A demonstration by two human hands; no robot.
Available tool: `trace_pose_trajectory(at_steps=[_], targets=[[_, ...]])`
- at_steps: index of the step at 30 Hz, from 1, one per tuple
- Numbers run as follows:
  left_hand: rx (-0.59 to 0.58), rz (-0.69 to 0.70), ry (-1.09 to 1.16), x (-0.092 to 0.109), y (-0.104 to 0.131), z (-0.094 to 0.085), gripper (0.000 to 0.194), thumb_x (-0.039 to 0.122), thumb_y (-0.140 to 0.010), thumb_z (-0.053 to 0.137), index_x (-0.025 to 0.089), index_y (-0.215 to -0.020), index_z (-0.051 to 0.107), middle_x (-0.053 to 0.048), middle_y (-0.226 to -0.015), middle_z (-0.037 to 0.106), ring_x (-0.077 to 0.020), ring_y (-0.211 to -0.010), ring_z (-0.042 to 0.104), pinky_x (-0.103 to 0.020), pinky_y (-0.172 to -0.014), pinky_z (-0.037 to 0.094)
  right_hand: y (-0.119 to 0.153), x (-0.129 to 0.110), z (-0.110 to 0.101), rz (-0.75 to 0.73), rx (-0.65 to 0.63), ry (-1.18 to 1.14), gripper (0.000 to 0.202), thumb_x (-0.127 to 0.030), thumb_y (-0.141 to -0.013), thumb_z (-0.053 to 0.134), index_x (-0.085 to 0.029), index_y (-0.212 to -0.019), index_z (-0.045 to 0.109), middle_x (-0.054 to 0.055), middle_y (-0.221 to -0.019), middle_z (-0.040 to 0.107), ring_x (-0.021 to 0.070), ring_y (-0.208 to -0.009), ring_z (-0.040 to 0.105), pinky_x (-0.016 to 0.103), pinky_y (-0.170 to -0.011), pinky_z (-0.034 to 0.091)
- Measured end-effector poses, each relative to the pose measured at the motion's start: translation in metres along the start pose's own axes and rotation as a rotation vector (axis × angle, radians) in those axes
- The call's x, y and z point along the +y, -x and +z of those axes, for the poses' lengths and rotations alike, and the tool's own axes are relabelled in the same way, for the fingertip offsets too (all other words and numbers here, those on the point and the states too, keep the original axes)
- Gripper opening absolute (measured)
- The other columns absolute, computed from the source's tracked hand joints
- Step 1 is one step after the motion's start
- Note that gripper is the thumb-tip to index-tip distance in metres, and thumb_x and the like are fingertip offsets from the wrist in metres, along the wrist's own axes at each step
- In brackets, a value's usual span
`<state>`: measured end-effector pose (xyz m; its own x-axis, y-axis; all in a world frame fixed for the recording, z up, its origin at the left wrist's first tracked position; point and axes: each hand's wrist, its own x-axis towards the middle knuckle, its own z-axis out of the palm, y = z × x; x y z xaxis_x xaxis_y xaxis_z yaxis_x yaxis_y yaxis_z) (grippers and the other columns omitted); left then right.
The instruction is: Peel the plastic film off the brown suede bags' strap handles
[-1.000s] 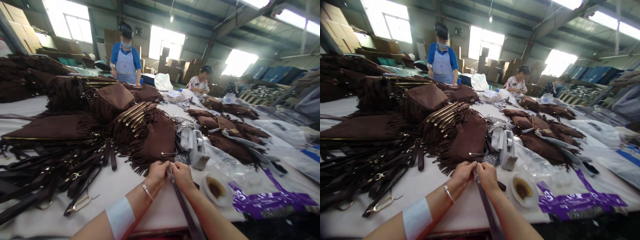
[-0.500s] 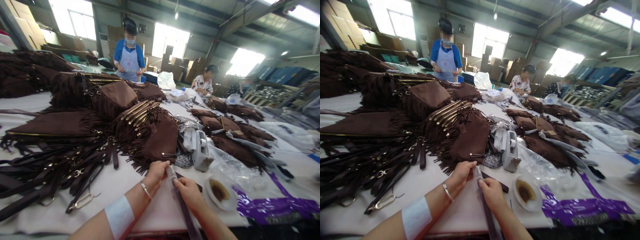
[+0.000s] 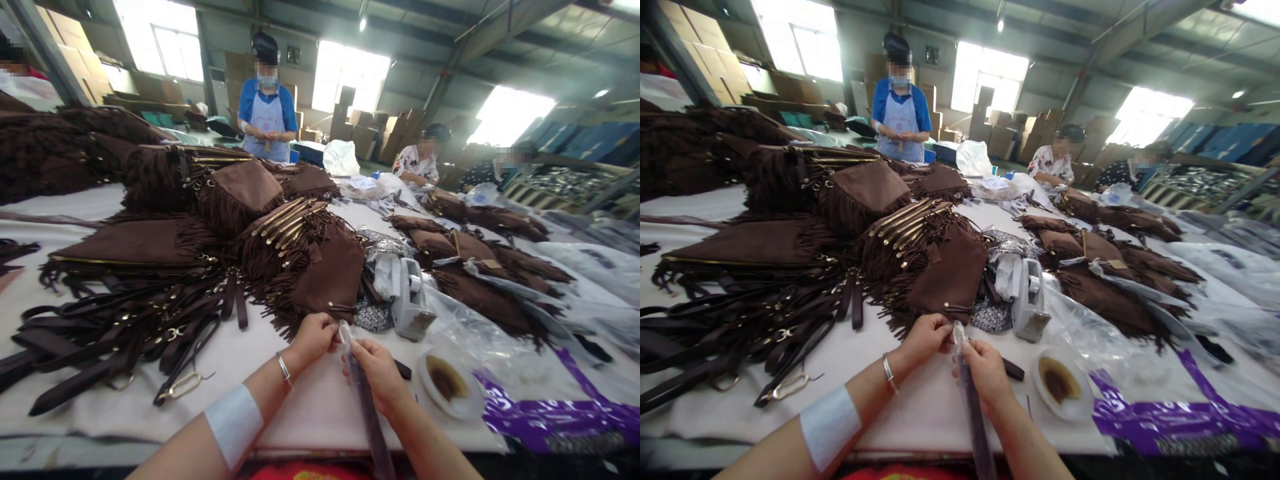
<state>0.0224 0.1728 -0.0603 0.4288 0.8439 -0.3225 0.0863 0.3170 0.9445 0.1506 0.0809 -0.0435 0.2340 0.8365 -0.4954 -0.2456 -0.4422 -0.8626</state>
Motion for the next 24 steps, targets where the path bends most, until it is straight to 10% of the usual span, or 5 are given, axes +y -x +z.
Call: trace_pose_trajectory(at_steps=[4,8,20,24], targets=[[0.201,0.269,-0.092,0.000,-0.003,0.001,0.012,0.016,-0.077,0.062,0.018,-0.065,0.062,-0.003,-0.071,0.062,-0.0151,-0.070,0.054,-0.026,-0.071,0.041,0.014,0.008,-0.002,0.088,-0.067,0.016,0.050,-0.054,-0.063,0.077,-0.017,-0.090,0.057,-0.002,-0.061,0.062,0.0125,-0.044,0.057,0.021,-0.038,0.041],[0.326,0.090,0.140,-0.007,-0.014,0.009,0.009,0.015,-0.075,0.062,0.018,-0.066,0.062,-0.002,-0.063,0.060,-0.0140,-0.060,0.053,-0.025,-0.061,0.039,0.020,0.020,0.002,0.103,-0.042,0.080,0.045,-0.054,-0.062,0.075,-0.017,-0.077,0.054,-0.001,-0.056,0.062,0.0131,-0.042,0.057,0.025,-0.041,0.046],[0.043,-0.292,0.604,0.001,0.033,0.019,0.033,0.045,-0.083,0.061,0.012,-0.076,0.062,-0.007,-0.065,0.065,-0.0157,-0.053,0.060,-0.028,-0.054,0.050,0.031,0.020,0.017,-0.032,-0.058,0.080,0.039,-0.051,-0.067,0.072,-0.015,-0.075,0.058,0.000,-0.055,0.064,0.0153,-0.046,0.058,0.027,-0.047,0.047],[-0.006,-0.432,0.686,0.000,0.031,0.029,0.024,0.029,-0.090,0.057,0.013,-0.072,0.057,-0.005,-0.060,0.061,-0.0160,-0.054,0.062,-0.028,-0.055,0.052,0.030,0.023,0.022,-0.100,-0.025,0.176,0.034,-0.046,-0.067,0.073,-0.015,-0.072,0.062,0.003,-0.060,0.067,0.0156,-0.051,0.059,0.024,-0.047,0.043]])
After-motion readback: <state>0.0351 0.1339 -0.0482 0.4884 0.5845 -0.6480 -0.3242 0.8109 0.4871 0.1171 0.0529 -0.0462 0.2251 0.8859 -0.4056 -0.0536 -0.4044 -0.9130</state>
